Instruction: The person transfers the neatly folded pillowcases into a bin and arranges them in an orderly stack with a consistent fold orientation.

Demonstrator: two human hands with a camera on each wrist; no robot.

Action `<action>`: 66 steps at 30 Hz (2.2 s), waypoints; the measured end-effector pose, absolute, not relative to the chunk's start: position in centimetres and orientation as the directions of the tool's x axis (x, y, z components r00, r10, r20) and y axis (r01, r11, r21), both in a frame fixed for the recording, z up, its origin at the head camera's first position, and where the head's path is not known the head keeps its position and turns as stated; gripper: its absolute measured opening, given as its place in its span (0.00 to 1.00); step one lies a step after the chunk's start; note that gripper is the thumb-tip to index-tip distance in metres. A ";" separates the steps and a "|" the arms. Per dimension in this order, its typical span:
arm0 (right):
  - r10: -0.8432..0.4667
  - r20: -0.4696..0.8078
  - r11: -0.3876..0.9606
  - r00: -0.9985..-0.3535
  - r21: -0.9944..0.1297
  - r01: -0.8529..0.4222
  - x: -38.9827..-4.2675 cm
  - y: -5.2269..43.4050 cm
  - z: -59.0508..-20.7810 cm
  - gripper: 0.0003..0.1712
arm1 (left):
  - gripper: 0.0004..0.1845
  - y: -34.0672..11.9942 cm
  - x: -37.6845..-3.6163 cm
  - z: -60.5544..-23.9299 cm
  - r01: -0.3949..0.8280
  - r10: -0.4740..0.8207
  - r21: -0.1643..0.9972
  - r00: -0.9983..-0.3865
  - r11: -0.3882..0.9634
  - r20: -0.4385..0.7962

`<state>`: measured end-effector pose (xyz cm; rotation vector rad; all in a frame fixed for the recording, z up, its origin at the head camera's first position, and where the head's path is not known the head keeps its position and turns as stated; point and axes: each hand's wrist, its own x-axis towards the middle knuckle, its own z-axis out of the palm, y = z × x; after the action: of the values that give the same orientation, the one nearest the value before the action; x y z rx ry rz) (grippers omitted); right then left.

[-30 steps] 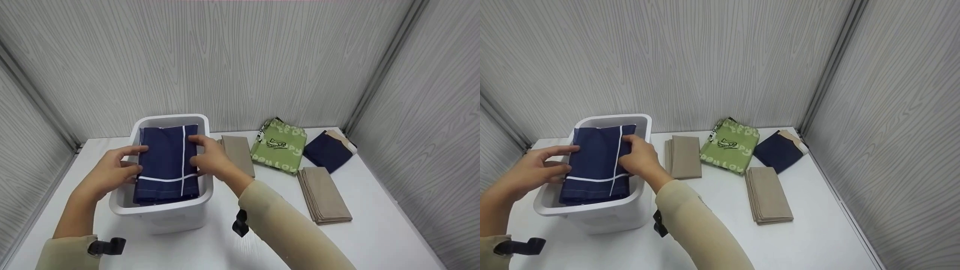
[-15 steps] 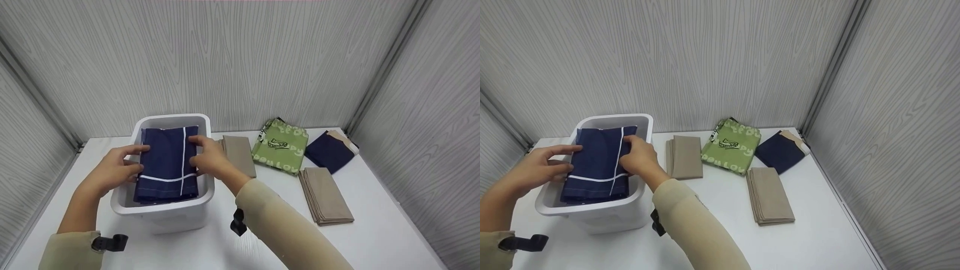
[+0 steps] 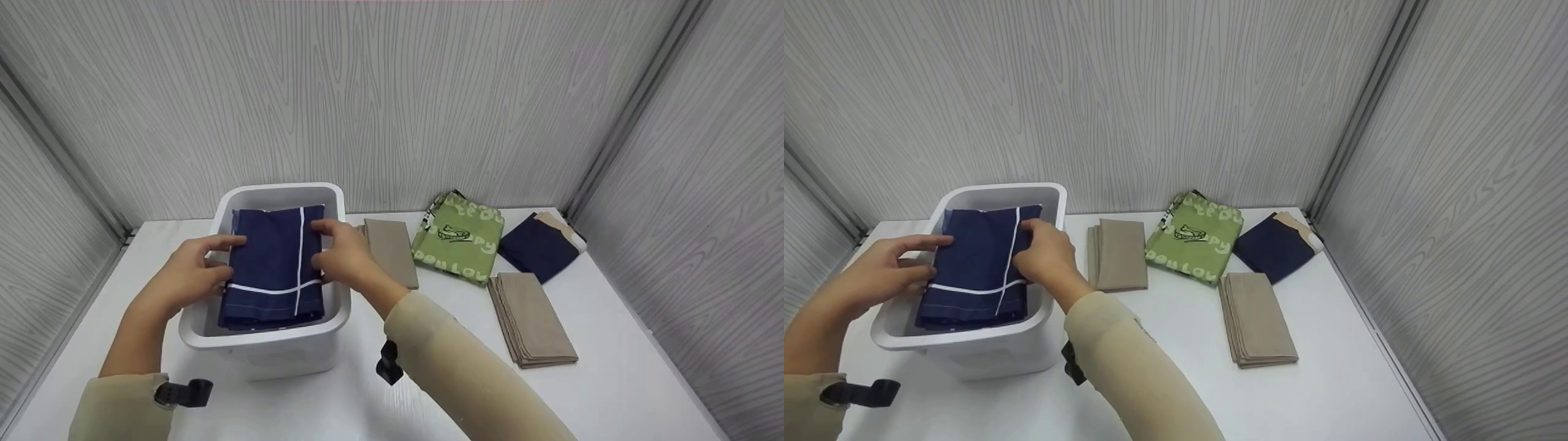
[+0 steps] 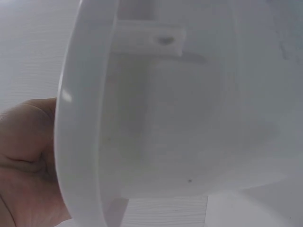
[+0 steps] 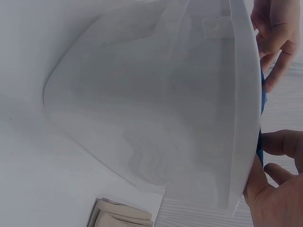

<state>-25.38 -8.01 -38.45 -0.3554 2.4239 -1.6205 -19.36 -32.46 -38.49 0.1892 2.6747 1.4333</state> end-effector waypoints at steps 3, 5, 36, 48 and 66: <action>-0.310 -0.040 0.371 -0.950 -0.925 -0.082 -25.3 -8.1 -38.3 0.40 | 0.32 -32.5 -19.5 -38.5 0.069 0.148 0.815 -0.989 0.576 -0.020; -0.304 -0.037 0.377 -0.952 -0.923 -0.084 -25.3 -8.3 -38.3 0.40 | 0.32 -32.5 -19.6 -38.5 0.072 0.138 0.797 -0.990 0.599 -0.015; -0.312 0.013 0.430 -0.950 -0.890 -0.154 -26.3 -6.7 -37.9 0.37 | 0.29 -31.7 -19.5 -37.5 0.075 0.083 0.676 -0.996 0.733 0.021; -0.347 0.006 0.260 -0.938 -0.960 -0.103 -26.8 -3.7 -37.8 0.37 | 0.28 -30.5 -19.2 -37.2 0.089 0.082 0.664 -0.996 0.742 0.041; -0.292 0.072 0.278 -0.954 -0.948 -0.157 -26.5 5.1 -37.6 0.34 | 0.24 -23.1 -19.5 -37.2 0.304 0.205 0.668 -0.952 0.679 0.225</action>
<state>-26.51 5.09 -37.55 -0.4269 2.4162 -1.7699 -19.48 -23.10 -37.16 0.4570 2.9984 1.2319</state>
